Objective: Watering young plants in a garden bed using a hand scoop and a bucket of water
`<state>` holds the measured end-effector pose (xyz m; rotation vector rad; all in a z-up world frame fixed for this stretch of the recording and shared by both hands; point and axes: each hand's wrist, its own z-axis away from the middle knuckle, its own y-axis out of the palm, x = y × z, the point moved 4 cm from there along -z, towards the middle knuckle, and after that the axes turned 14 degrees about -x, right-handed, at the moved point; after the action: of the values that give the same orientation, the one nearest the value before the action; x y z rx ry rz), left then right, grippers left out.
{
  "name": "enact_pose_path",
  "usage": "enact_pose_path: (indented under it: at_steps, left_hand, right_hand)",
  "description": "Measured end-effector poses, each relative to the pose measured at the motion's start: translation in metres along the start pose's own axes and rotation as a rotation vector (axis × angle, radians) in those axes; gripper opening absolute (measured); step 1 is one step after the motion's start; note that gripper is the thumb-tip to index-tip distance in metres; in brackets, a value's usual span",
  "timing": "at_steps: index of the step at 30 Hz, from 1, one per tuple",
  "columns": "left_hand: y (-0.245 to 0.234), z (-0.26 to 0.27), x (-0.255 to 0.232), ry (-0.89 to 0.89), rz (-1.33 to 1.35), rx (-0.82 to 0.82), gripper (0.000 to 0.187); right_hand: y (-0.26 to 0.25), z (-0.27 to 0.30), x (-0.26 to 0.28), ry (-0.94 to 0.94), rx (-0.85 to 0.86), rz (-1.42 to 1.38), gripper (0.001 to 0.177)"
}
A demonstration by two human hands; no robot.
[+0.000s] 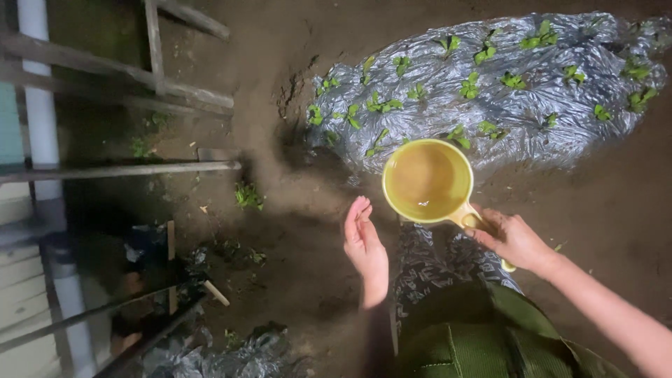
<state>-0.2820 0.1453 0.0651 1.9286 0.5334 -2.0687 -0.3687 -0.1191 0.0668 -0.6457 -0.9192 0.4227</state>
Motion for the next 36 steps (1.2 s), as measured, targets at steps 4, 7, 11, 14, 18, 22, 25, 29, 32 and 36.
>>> enact_pose_path:
  at_steps: [4, 7, 11, 14, 18, 22, 25, 29, 32, 36]
  left_hand:
    - [0.032, 0.002, -0.032, 0.049, -0.04, 0.058, 0.041]
    - [0.081, 0.007, -0.015, 0.128, -0.08, 0.296, 0.035]
    - [0.153, 0.01, 0.06, 0.393, -0.577, 0.698, 0.033]
    - [0.186, 0.012, 0.127, 0.077, -0.889, 0.881, 0.035]
    - [0.185, 0.012, 0.145, -0.132, -1.143, 0.922, 0.037]
    - [0.198, 0.028, 0.21, -0.207, -0.908, 0.984, 0.044]
    - [0.198, 0.004, 0.117, -1.212, -0.023, 1.002, 0.03]
    - [0.19, -0.075, 0.006, -0.857, 0.044, 1.204, 0.026]
    - [0.188, -0.143, -0.028, -0.685, -0.195, 1.134, 0.022]
    - [0.2, -0.244, 0.042, -0.568, -0.379, 0.608, 0.012]
  right_hand:
    - [0.01, 0.01, 0.0, -0.005, -0.039, -0.051, 0.036]
    - [0.02, 0.013, -0.018, -0.01, -0.109, -0.13, 0.039]
    - [0.039, 0.013, -0.061, 0.007, -0.116, -0.117, 0.05]
    - [0.043, 0.014, -0.066, 0.04, -0.124, -0.124, 0.048]
    - [0.043, 0.016, -0.059, 0.078, -0.157, -0.137, 0.04]
    - [0.068, 0.013, -0.104, 0.129, -0.141, -0.067, 0.031]
    - [0.057, 0.017, -0.094, 0.092, -0.191, -0.122, 0.029]
    - [0.026, 0.022, -0.06, 0.212, -0.112, -0.253, 0.042]
    - [0.022, 0.02, -0.069, 0.264, -0.066, -0.324, 0.066]
    - [0.008, 0.021, -0.075, 0.208, -0.15, -0.283, 0.058]
